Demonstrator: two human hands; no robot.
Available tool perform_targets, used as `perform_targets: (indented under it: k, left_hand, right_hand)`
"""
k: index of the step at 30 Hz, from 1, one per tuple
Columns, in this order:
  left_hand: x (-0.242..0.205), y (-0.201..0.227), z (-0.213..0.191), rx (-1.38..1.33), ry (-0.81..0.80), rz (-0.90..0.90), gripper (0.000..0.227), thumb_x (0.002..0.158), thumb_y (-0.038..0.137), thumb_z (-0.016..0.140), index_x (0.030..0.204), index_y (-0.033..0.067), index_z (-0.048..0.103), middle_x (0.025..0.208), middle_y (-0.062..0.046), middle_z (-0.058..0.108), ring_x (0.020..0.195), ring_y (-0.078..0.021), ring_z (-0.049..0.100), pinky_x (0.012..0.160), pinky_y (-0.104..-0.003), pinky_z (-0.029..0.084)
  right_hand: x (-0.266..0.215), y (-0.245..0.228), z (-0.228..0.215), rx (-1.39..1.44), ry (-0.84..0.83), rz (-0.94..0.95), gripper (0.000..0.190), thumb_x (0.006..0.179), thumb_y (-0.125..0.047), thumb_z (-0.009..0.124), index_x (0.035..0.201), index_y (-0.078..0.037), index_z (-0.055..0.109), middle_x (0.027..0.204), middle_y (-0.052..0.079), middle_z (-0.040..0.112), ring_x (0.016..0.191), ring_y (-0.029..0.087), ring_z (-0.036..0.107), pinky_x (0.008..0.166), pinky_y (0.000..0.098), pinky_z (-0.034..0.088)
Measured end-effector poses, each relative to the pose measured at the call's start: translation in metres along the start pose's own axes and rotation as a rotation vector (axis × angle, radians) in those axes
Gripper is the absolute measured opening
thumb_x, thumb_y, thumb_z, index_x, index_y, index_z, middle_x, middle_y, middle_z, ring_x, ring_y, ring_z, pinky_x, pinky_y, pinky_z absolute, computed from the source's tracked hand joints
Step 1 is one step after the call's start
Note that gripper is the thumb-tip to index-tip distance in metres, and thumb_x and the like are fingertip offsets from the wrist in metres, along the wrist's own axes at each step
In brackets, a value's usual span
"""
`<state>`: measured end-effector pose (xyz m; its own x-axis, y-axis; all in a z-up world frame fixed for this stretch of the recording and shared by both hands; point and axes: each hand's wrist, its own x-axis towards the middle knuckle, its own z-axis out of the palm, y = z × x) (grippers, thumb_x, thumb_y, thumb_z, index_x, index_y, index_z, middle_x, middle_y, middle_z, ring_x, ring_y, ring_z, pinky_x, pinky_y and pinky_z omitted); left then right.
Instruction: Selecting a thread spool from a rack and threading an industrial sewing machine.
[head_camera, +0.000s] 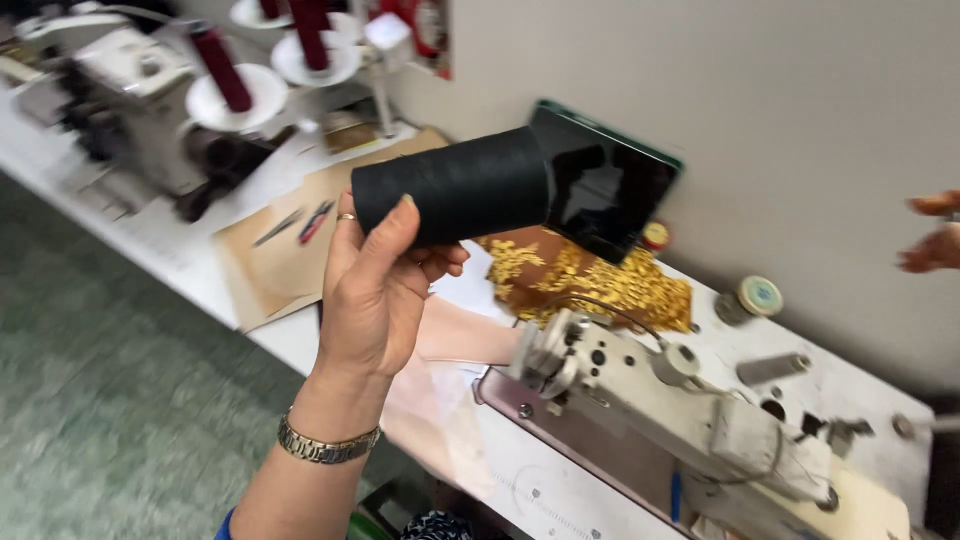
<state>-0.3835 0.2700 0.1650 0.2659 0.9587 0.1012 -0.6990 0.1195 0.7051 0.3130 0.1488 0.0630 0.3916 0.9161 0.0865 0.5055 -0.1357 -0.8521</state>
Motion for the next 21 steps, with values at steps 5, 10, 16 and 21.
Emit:
perform_targets:
  k: [5,10,16,21]
  left_hand:
    - [-0.033,0.022,0.001,0.063,0.125,0.001,0.038,0.081,0.014,0.065,0.111,0.0136,0.042,0.101,-0.016,0.059,0.069,-0.0305,0.064,0.065,-0.035,0.054]
    - [-0.058,0.028,0.014,0.141,0.139,0.064,0.055,0.076,0.009,0.07,0.122,0.0185,0.043,0.115,-0.015,0.049,0.073,-0.0309,0.062,0.074,-0.038,0.057]
    - [-0.085,0.027,0.03,0.27,0.154,0.147,0.06,0.074,0.011,0.073,0.125,0.015,0.04,0.114,-0.014,0.045,0.094,-0.0232,0.056,0.083,-0.037,0.061]
    - [-0.104,0.029,0.025,0.339,0.187,0.232,0.06,0.075,0.014,0.074,0.125,0.0142,0.041,0.116,-0.012,0.043,0.1,-0.0216,0.055,0.082,-0.038,0.062]
  right_hand:
    - [-0.114,-0.277,0.199,0.049,0.097,-0.272,0.028,0.099,0.004,0.051,0.127,0.003,0.05,0.121,0.02,0.061,0.083,0.022,0.061,0.086,0.0296,0.054]
    - [-0.113,-0.316,0.23,0.21,-0.096,-0.467,0.022,0.1,0.006,0.056,0.121,0.01,0.051,0.109,0.029,0.061,0.082,0.027,0.064,0.083,0.0326,0.057]
    - [-0.132,-0.358,0.266,0.244,-0.227,-0.506,0.021,0.095,0.01,0.061,0.116,0.012,0.056,0.107,0.024,0.064,0.074,0.022,0.063,0.073,0.0254,0.054]
    - [-0.141,-0.377,0.298,0.287,-0.38,-0.562,0.021,0.091,0.011,0.062,0.112,0.011,0.059,0.101,0.019,0.066,0.075,0.021,0.068,0.069,0.0234,0.058]
